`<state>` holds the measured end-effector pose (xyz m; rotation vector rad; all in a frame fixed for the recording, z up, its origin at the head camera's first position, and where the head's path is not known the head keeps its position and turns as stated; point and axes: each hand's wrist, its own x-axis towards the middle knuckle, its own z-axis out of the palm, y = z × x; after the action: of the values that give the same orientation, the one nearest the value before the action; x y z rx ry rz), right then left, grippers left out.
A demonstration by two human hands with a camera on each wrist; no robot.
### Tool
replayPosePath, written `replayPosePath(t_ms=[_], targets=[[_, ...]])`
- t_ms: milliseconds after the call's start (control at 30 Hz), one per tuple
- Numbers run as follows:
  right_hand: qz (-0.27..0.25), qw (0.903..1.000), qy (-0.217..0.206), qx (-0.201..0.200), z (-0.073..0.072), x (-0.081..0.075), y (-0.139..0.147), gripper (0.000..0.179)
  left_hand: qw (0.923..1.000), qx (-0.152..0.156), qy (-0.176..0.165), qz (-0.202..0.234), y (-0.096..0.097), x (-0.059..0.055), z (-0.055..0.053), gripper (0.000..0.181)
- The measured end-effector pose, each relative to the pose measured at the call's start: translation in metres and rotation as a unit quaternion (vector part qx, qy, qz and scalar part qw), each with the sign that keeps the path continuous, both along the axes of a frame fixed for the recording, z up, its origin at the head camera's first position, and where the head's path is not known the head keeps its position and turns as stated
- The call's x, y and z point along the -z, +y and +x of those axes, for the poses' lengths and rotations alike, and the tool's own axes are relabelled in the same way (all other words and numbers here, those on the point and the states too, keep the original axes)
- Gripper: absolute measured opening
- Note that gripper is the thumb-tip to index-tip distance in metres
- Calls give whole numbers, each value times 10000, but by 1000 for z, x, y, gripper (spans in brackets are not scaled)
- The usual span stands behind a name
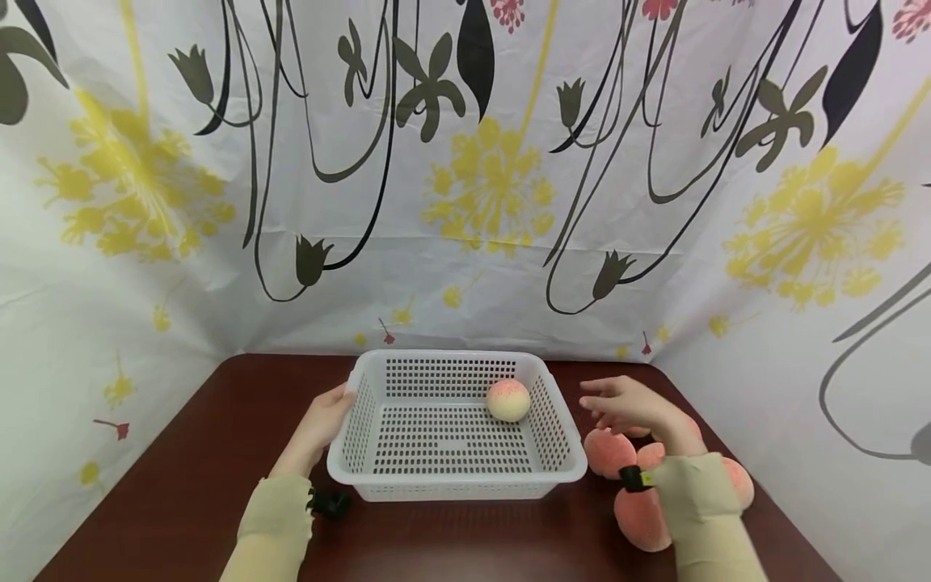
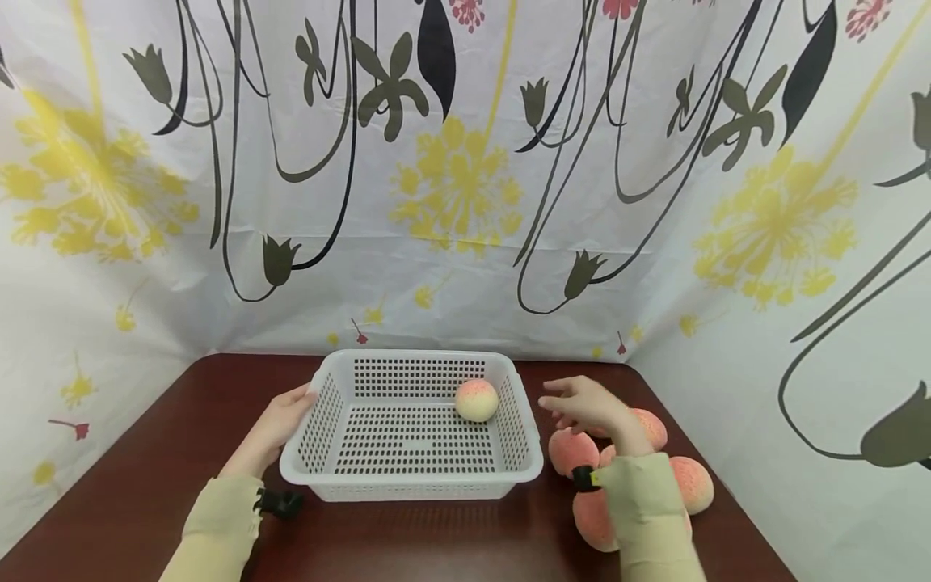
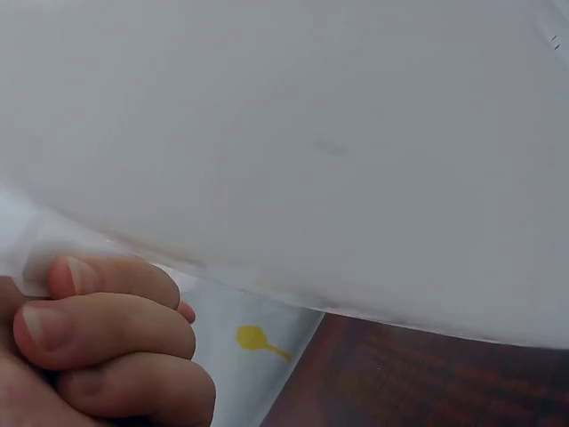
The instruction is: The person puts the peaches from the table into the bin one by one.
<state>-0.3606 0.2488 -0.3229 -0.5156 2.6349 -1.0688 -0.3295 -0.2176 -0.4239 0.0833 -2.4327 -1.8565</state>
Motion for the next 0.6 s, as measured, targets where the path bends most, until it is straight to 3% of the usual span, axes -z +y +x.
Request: replayPosePath(t_ms=[133,267,400,600], targets=[[500,9982,308,-124,-12,-26,18,57,10000,-24,-17,-9,-4,0,3,51],[1032,9940,343,128,-27,-41,44,56,10000,-30,-38,18,-9,0,4,51],[1427,9886,188,444,-45,-40,73,58,9999,-66,-56,52,-15,0,4,52],[1826,9799,-286,756,-73,-23,100,71,9998,-165,-56,44,-22,2,4,52]])
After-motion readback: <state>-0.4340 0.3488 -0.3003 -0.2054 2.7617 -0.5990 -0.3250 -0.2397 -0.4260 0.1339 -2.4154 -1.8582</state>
